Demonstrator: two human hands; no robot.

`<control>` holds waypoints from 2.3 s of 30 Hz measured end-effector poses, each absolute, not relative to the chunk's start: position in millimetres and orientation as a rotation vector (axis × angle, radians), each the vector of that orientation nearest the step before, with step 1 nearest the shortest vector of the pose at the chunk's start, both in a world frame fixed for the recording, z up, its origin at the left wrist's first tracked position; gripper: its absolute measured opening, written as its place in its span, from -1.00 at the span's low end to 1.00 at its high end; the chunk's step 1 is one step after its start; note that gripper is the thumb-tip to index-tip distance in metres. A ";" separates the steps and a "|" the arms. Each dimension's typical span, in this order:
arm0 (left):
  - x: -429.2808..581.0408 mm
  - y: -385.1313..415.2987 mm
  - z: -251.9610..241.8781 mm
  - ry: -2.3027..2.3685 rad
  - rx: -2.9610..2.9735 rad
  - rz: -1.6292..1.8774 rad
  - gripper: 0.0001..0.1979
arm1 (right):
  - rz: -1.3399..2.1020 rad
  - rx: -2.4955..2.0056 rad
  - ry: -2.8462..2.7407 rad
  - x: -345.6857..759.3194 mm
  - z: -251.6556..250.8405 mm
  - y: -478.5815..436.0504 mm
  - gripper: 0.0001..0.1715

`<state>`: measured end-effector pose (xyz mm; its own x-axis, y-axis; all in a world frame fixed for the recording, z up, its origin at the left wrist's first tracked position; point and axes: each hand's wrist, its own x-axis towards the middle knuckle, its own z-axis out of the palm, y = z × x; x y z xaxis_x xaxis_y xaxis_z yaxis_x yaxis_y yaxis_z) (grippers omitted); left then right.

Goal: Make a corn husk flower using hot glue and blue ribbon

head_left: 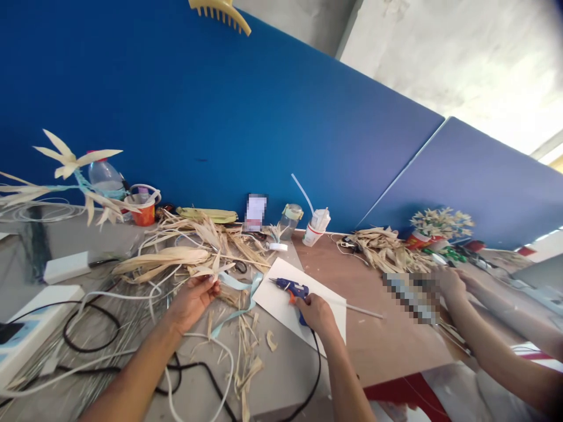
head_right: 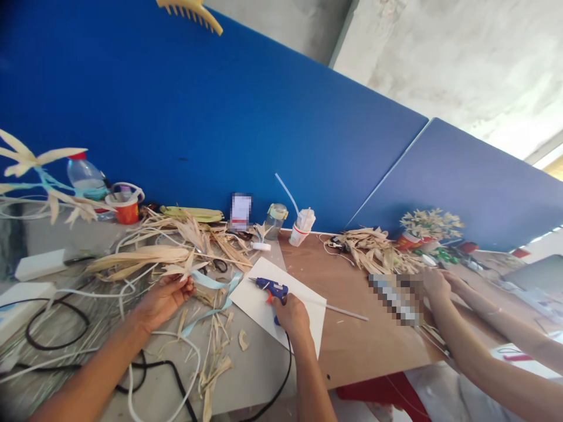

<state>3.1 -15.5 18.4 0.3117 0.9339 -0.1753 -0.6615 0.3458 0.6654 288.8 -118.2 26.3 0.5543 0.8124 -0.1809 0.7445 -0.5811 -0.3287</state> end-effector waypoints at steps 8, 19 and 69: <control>2.7 -13.1 15.3 0.590 0.480 1.129 -0.86 | 1.162 -1.455 -0.500 290.2 45.2 -121.3 -0.74; 3.1 -15.8 18.5 0.589 0.422 1.144 -0.83 | 1.280 -0.945 -0.802 255.0 60.5 -101.4 -0.44; 8.9 -15.2 10.3 0.676 0.405 1.241 -0.83 | 0.838 -1.216 -1.644 163.8 26.8 -85.4 -0.87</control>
<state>8.9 -15.2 10.3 0.1688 0.9538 -0.2484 -0.7256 0.2908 0.6237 163.8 -85.4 26.8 -0.1128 0.9579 0.2641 0.3490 0.2871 -0.8921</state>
